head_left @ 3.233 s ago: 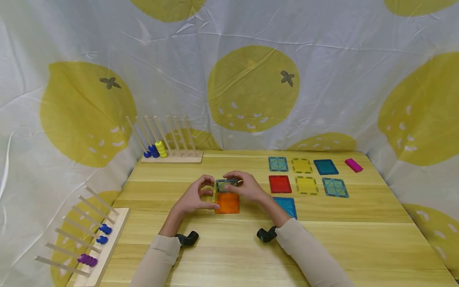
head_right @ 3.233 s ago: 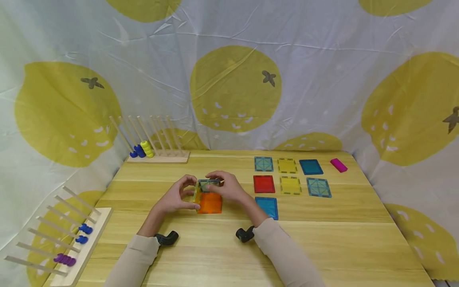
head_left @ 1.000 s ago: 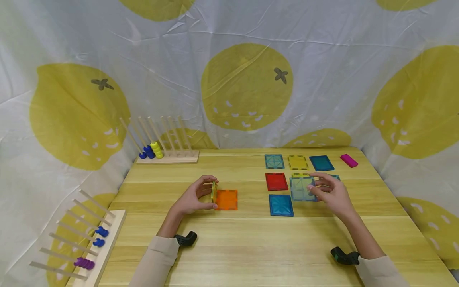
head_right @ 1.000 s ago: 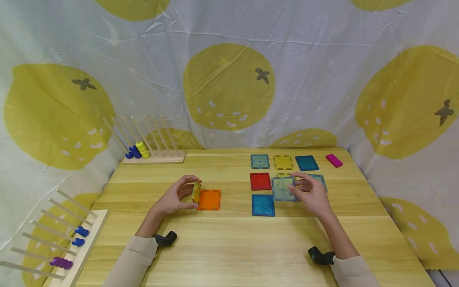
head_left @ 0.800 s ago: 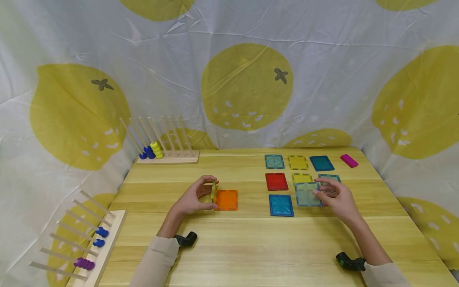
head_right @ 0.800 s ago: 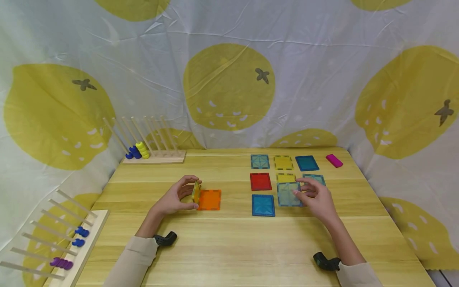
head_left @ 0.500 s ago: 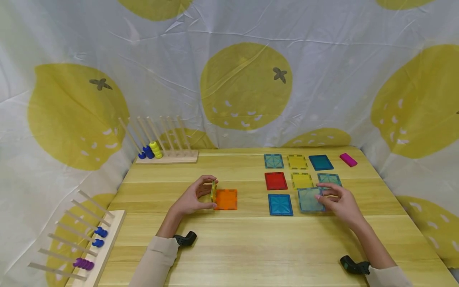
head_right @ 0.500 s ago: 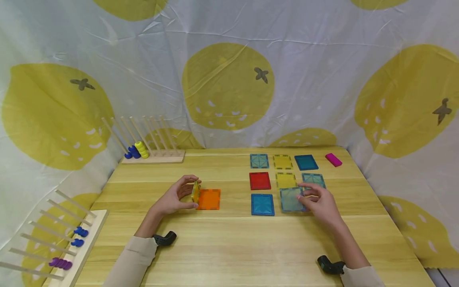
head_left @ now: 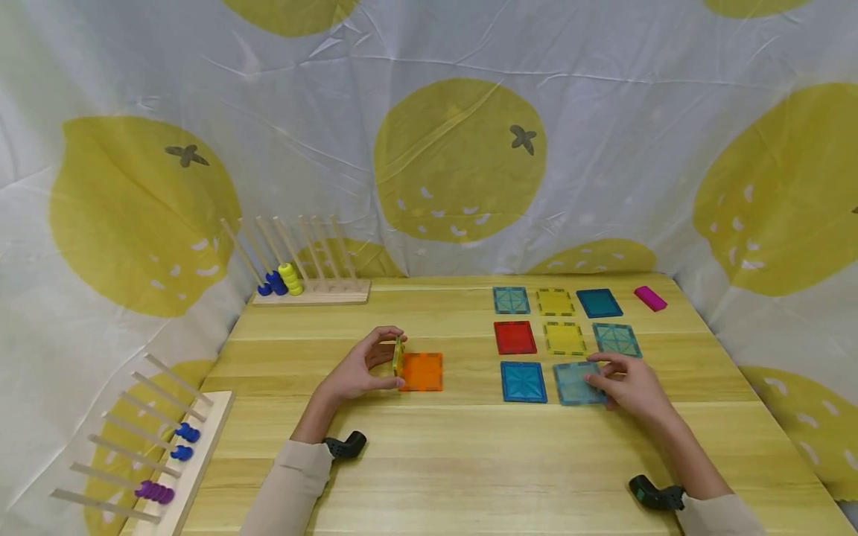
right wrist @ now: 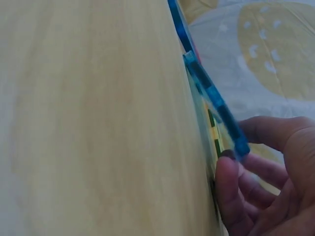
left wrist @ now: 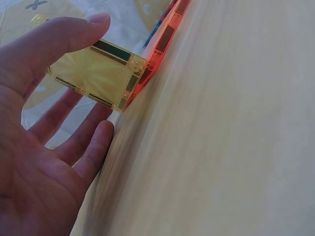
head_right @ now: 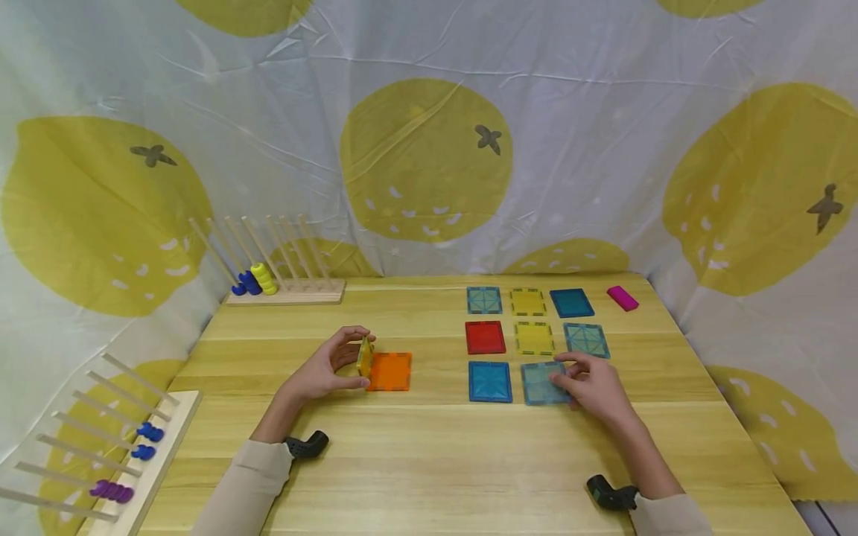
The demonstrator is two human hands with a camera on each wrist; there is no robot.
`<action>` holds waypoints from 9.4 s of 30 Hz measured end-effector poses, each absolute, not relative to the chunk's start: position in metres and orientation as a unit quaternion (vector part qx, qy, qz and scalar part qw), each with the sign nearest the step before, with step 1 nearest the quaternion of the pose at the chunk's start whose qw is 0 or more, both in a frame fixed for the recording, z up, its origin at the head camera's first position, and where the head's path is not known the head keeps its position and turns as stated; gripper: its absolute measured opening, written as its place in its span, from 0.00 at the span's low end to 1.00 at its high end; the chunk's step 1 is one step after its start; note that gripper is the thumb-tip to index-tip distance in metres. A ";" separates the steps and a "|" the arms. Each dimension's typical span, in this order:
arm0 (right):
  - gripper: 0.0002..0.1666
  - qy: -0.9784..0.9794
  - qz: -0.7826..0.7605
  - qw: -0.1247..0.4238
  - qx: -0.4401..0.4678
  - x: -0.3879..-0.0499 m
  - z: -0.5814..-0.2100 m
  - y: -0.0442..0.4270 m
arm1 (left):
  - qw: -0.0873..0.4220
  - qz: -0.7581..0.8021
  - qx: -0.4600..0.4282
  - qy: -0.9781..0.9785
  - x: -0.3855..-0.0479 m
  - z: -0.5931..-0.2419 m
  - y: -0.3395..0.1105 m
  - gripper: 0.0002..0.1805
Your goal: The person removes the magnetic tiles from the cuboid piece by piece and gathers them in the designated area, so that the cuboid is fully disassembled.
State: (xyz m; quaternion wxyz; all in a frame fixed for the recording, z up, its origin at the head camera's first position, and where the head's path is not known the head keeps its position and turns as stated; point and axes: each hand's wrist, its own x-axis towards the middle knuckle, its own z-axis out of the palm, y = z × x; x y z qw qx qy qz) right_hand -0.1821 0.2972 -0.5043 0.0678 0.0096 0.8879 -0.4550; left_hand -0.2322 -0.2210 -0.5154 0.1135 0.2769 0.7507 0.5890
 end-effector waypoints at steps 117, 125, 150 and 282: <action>0.44 0.909 -0.288 0.100 -0.282 -0.240 -0.499 0.048 | 0.069 0.608 0.248 0.751 -0.230 -0.513 -0.215 0.42; 0.42 0.911 -0.300 0.096 -0.266 -0.238 -0.496 0.056 | 0.070 0.610 0.231 0.755 -0.229 -0.513 -0.215 0.43; 0.42 0.895 -0.354 0.025 -0.268 -0.216 -0.463 0.170 | 0.089 0.611 0.210 0.758 -0.231 -0.516 -0.216 0.45; 0.39 0.927 -0.330 0.059 -0.169 -0.175 -0.502 0.390 | 0.076 0.162 0.416 0.891 -0.143 -0.492 -0.014 0.43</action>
